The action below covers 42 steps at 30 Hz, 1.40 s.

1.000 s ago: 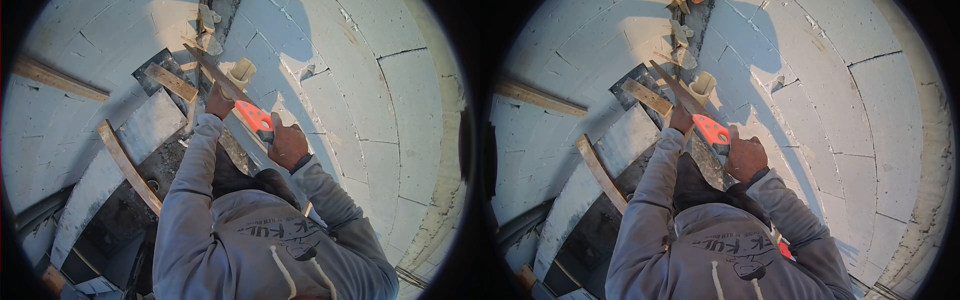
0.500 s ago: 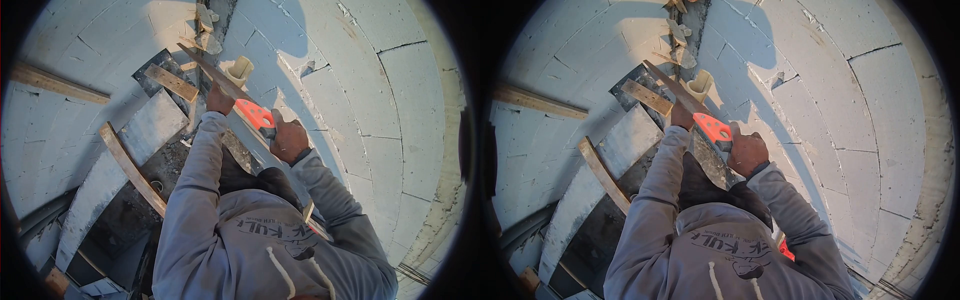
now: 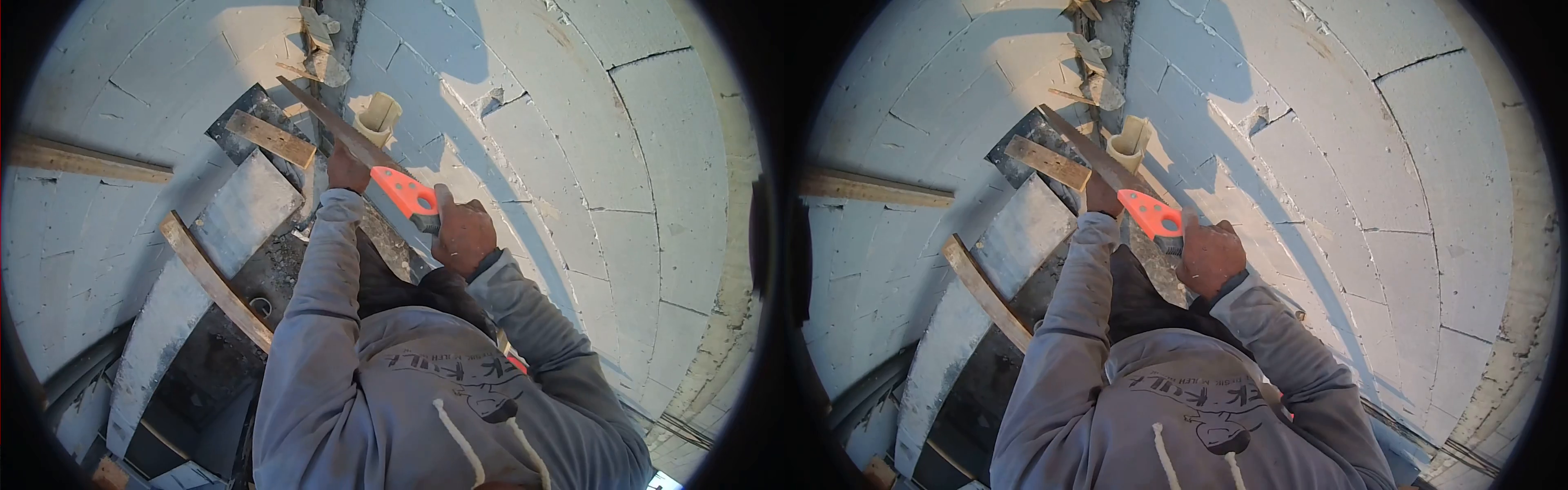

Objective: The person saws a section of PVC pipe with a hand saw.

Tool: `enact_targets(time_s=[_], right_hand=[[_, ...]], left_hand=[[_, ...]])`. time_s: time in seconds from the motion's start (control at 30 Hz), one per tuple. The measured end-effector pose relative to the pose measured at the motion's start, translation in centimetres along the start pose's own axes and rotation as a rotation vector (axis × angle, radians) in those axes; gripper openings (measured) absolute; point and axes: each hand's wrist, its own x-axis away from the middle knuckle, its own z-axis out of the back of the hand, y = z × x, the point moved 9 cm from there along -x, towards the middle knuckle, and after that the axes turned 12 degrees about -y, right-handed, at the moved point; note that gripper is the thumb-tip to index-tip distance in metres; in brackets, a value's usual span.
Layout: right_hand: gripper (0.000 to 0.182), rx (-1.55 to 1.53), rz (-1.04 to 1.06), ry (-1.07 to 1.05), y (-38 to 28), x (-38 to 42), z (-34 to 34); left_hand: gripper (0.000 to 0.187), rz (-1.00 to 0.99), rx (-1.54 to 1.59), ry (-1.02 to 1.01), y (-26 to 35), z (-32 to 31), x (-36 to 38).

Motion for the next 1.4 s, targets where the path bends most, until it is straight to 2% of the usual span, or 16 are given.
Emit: enact_targets(time_s=[0.1, 0.2, 0.23, 0.33, 0.4, 0.53, 0.6, 0.73, 0.83, 0.9, 1.0, 1.1, 1.2, 1.27, 1.33, 1.4], right_hand=[[0.069, -0.087, -0.076, 0.062, 2.9, 9.7, 0.5], [0.069, -0.125, -0.070, 0.091, 2.7, 9.5, 1.4], [0.063, -0.018, -0.072, -0.030, 3.1, 4.9, -0.5], [0.058, 0.075, 0.012, -0.001, -0.3, -3.6, 0.5], [0.055, -0.031, 0.065, 0.044, -0.8, -1.5, 0.3], [0.062, -0.092, -0.024, 0.104, 3.0, 9.2, 0.0], [0.067, -0.168, -0.119, 0.030, 3.2, 9.4, -0.4], [0.061, 0.006, 0.066, 0.014, 0.3, -3.0, 0.2], [0.060, -0.030, 0.080, 0.079, 0.0, 2.6, -0.3], [0.054, -0.136, -0.097, 0.051, 3.7, 11.1, -1.1], [0.052, -0.240, -0.119, 0.019, 2.9, 9.6, -0.2], [0.053, 0.008, 0.081, 0.098, -0.4, -3.2, -0.7], [0.051, -0.082, 0.008, 0.060, 0.1, 0.5, -1.2], [0.051, -0.137, -0.071, 0.083, 2.2, 9.2, -1.5], [0.051, -0.155, -0.015, 0.142, 1.7, 9.9, 0.4], [0.047, -0.223, -0.072, 0.032, 1.8, 7.2, -0.1]], left_hand=[[0.072, 0.004, -0.060, 0.031, 2.8, 0.6, 0.9], [0.071, -0.019, -0.137, 0.074, 3.9, 1.1, 0.7], [0.070, 0.000, -0.174, 0.108, 3.9, 1.0, 1.2], [0.067, 0.027, -0.112, -0.036, -0.5, -0.6, 0.7], [0.065, 0.040, -0.145, -0.118, -0.7, -1.2, 0.6], [0.070, -0.030, -0.043, 0.037, 3.7, 0.8, 0.9], [0.069, 0.033, -0.104, 0.084, 3.1, 0.8, 1.2], [0.063, 0.070, -0.124, -0.043, -0.1, -0.6, 0.3], [0.063, -0.001, -0.060, -0.041, 3.1, -0.4, 1.0], [0.064, 0.047, -0.091, 0.022, 4.6, 0.6, 1.5], [0.066, -0.050, -0.148, 0.104, 4.0, 0.2, 1.7], [0.068, 0.007, 0.041, 0.004, -0.8, -1.4, 0.7], [0.069, -0.069, 0.100, 0.005, -0.1, -1.4, 0.8], [0.070, -0.070, -0.097, 0.081, 2.9, -0.4, 1.8], [0.070, 0.032, -0.082, 0.074, 2.4, -0.1, 1.3], [0.069, -0.067, -0.130, 0.114, 2.4, -0.4, 1.9]])
